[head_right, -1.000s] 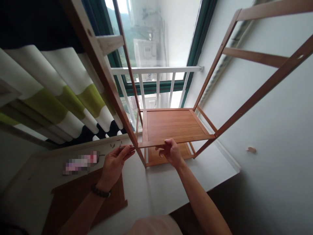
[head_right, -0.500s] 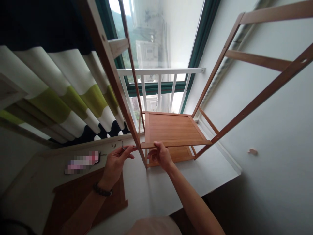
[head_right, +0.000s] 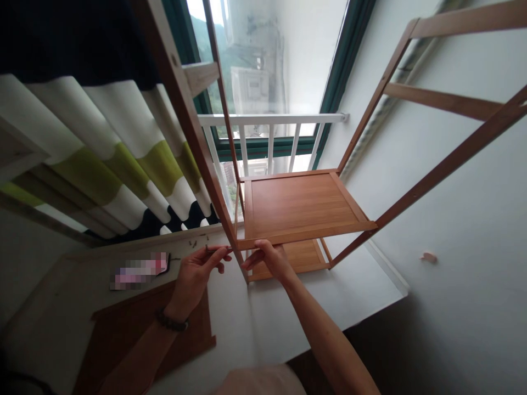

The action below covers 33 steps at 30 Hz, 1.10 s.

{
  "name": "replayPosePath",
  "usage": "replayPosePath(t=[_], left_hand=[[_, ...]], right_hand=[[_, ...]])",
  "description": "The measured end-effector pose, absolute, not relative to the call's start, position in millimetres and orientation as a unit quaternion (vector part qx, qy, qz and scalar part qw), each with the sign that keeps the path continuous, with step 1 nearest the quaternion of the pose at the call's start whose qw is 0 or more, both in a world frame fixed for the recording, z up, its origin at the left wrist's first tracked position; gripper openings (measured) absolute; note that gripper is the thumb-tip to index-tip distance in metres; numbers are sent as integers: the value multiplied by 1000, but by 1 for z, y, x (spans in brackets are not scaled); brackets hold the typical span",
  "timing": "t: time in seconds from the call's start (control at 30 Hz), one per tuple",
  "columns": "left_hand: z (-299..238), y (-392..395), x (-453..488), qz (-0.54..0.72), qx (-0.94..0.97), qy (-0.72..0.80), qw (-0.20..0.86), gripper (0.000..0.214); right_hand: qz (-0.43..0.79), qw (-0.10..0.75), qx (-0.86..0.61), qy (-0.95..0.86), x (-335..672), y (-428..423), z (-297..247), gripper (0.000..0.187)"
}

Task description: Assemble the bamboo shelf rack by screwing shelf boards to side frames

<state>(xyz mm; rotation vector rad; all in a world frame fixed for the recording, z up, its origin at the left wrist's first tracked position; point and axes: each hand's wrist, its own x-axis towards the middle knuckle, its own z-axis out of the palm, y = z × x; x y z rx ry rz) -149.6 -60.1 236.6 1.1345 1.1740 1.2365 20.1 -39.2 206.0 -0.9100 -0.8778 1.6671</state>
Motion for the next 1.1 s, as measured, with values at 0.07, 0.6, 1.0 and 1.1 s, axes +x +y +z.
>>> replayPosePath(t=[0.07, 0.6, 1.0, 1.1], left_hand=[[236, -60, -149, 519, 473, 486, 520, 22], [244, -61, -149, 512, 493, 480, 514, 19], [236, -60, -153, 502, 502, 461, 532, 20], [233, -59, -155, 492, 517, 468, 522, 20]], right_hand=[[706, 487, -366, -361, 20, -39, 209, 27], [772, 369, -289, -430, 24, -35, 202, 51], [768, 373, -296, -427, 14, -35, 203, 49], [766, 386, -288, -425, 14, -35, 204, 47]])
